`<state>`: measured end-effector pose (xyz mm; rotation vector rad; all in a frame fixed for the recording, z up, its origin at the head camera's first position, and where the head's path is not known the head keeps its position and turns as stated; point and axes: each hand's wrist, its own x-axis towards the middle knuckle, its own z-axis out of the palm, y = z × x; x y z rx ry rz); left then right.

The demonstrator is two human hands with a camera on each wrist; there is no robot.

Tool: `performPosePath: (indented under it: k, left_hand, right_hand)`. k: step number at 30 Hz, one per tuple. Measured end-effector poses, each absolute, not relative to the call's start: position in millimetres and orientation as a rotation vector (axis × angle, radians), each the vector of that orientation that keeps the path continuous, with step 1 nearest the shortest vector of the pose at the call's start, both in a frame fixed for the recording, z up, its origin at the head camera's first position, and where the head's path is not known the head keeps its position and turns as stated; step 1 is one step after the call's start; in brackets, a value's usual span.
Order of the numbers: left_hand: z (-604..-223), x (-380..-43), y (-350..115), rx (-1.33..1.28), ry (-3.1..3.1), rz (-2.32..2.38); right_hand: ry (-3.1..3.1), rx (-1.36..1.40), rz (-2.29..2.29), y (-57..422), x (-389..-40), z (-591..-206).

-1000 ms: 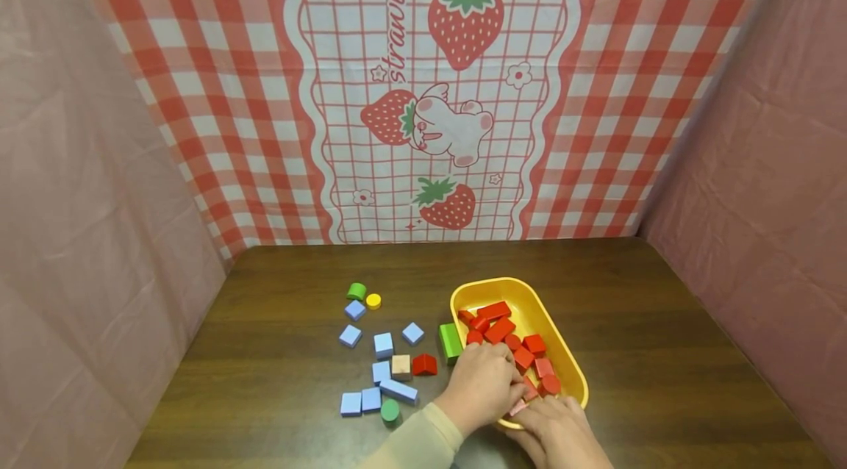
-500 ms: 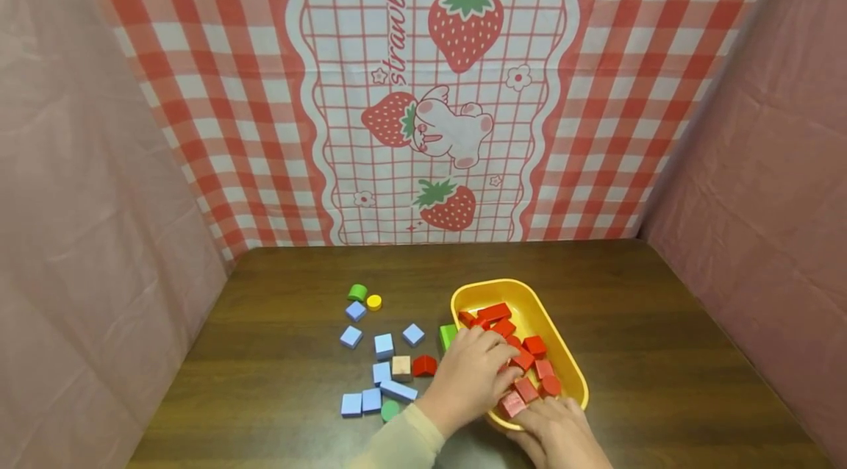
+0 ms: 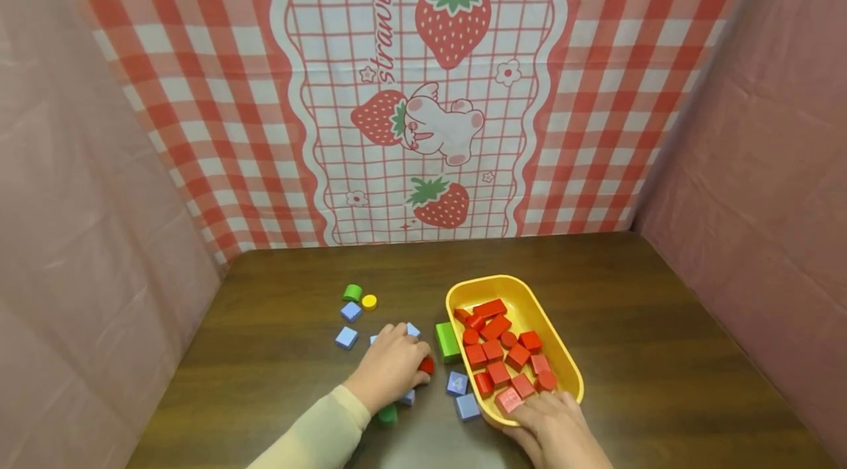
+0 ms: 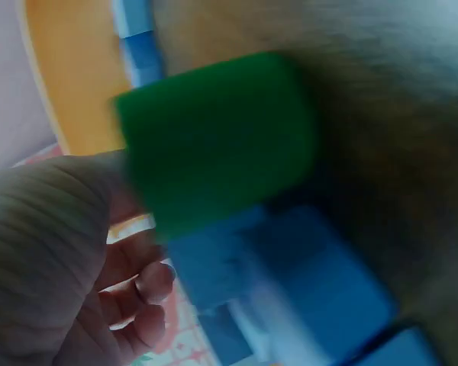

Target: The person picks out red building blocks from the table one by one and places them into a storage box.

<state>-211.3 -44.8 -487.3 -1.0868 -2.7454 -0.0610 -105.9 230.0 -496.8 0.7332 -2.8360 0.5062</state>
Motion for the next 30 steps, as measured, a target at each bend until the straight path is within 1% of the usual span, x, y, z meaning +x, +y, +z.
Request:
performPosePath:
  k: [4,7,13,18,24,30]
  left_hand:
    - [-495,-212,-46,-1.084,-2.703,-0.007]
    - [-492,-213,-48,-1.094,-2.672,-0.017]
    - [-457,-218,-41,-1.042,-2.63,-0.158]
    - [-433,-231,-15,-0.985,-2.592,-0.214]
    - [-445,-254,21,-0.896,-2.643,-0.126]
    - [-462,-268,38,-0.772,-2.707,0.055]
  right_hand:
    - [-2.865,0.736,0.519,229,-107,-495]
    - [-2.917,0.722,0.524,229,-107,-495]
    - [-2.955,0.695,0.497,230,-108,-496]
    - [-2.901,0.71,0.489,231,-107,-498]
    - [-2.776,0.765,0.462,232,-106,-503]
    - [-2.859,0.74,0.479,233,-107,-500]
